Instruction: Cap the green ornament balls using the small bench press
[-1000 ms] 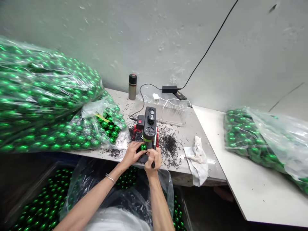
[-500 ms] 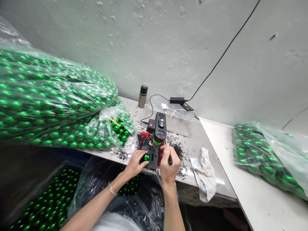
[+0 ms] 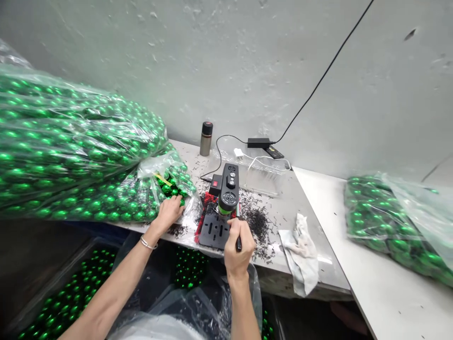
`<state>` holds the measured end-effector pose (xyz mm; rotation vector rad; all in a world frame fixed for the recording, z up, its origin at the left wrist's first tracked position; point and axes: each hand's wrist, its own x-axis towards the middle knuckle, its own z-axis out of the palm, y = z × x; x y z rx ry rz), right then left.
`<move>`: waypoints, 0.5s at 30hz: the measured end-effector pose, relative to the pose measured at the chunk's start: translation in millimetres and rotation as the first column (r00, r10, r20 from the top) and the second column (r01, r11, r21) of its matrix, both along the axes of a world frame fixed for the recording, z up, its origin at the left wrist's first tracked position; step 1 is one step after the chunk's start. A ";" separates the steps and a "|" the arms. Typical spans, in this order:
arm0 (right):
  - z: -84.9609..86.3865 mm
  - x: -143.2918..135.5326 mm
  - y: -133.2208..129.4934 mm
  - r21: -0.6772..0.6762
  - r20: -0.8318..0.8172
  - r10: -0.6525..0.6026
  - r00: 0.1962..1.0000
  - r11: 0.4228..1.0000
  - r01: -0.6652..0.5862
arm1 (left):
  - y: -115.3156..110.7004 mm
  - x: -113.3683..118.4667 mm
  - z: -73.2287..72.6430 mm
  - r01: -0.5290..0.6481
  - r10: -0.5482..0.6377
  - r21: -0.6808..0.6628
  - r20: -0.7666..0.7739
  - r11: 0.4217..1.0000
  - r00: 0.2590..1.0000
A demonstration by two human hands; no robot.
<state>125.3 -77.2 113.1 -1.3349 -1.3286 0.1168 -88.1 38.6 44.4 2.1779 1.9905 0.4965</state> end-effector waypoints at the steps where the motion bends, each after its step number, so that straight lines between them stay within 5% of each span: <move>1: -0.1 0.1 -0.1 0.007 0.009 0.002 1.000 1.000 -0.002 | -0.7 -0.6 -0.8 0.013 -0.013 0.003 0.080 1.000 0.997; 3: -0.4 0.2 -0.1 0.022 0.028 0.001 1.000 1.000 -0.001 | -4.3 -0.9 -0.6 0.048 -0.043 -0.004 0.394 0.999 0.918; 6: -0.7 0.2 0.0 0.039 0.041 -0.006 0.999 0.999 0.004 | -13.6 4.4 2.0 0.144 -0.008 -0.074 0.867 0.987 0.499; 8: -0.6 0.3 0.3 0.043 0.044 -0.005 0.999 0.999 0.003 | -21.2 13.1 1.4 0.234 0.073 -0.134 0.964 0.963 0.255; 9: -0.5 0.4 0.4 0.042 0.047 -0.003 0.999 0.999 0.001 | -24.9 18.8 -0.4 0.275 0.107 -0.158 0.976 0.948 0.191; 12: 0.1 1.3 0.9 0.042 0.067 0.004 0.998 0.999 -0.007 | -33.2 38.3 -11.7 0.335 0.135 -0.199 0.970 0.921 0.203; 15: 0.7 2.3 0.9 0.037 0.089 0.010 0.996 0.999 -0.013 | -37.6 55.8 -24.4 0.299 0.029 -0.156 0.921 0.941 0.390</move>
